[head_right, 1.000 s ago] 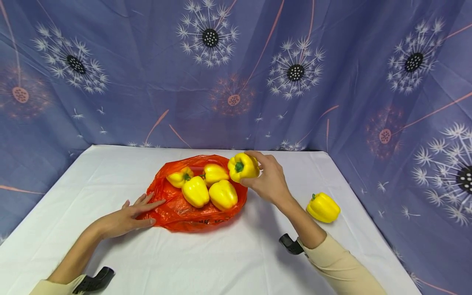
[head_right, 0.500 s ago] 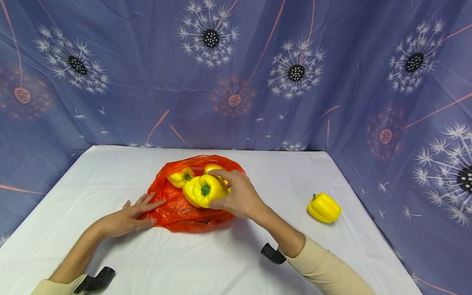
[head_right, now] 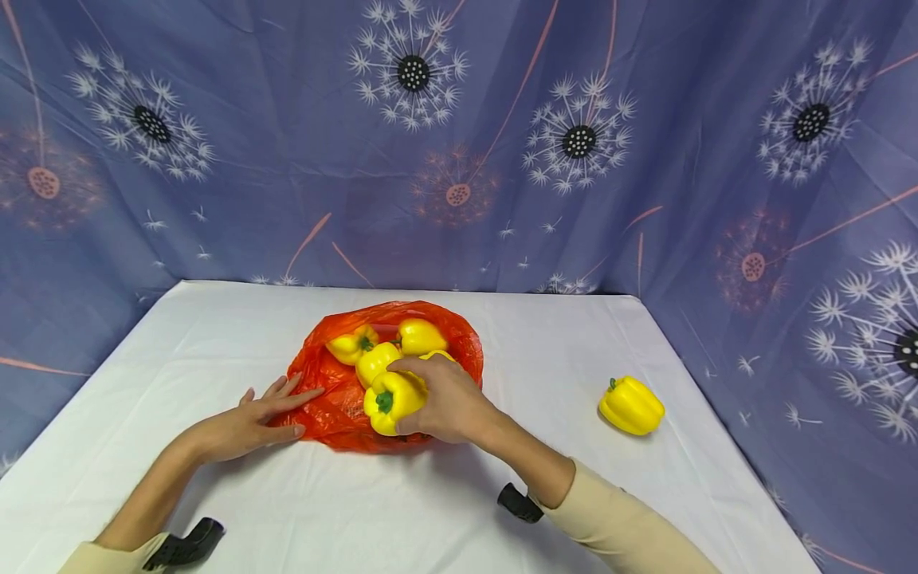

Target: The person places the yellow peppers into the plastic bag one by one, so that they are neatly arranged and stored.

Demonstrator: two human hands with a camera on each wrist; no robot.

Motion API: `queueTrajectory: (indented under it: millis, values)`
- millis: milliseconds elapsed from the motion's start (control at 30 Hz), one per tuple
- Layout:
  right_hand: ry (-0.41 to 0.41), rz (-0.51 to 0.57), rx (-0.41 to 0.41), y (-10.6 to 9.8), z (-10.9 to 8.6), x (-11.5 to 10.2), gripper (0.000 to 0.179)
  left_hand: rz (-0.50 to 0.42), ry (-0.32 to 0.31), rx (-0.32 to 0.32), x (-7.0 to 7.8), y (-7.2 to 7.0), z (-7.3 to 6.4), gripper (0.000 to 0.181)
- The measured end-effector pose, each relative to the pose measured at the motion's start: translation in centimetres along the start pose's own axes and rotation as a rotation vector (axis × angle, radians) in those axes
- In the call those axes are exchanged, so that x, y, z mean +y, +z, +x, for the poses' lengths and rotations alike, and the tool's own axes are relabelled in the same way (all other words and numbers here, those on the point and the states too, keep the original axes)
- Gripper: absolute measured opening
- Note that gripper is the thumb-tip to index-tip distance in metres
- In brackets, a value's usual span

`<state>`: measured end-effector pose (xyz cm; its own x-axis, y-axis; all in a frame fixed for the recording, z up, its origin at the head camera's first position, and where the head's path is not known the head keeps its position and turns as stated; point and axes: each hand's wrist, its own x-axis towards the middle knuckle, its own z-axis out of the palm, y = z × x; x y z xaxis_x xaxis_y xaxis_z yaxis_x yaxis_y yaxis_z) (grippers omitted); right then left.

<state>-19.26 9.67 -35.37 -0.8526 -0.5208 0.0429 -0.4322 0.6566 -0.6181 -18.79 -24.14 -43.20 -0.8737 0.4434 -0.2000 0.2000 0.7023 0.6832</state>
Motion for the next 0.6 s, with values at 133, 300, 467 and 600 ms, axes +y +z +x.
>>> queueTrajectory:
  millis: [133, 300, 467, 600]
  values:
    - [-0.013, -0.010, -0.002, 0.4, 0.3, 0.0, 0.066, -0.004, -0.008, -0.010, 0.0, 0.1, 0.1, 0.068]
    - [-0.009, -0.012, 0.001, 0.7, 0.7, -0.3, 0.065, -0.002, -0.008, -0.003, 0.1, 0.0, 0.1, 0.067]
    - [0.008, -0.015, -0.006, 1.0, 1.2, -0.5, 0.065, -0.004, -0.007, 0.000, 0.0, 0.0, 0.0, 0.067]
    - [0.014, 0.004, -0.006, 1.2, 1.4, -0.4, 0.066, -0.015, -0.012, -0.004, 0.0, 0.0, 0.0, 0.067]
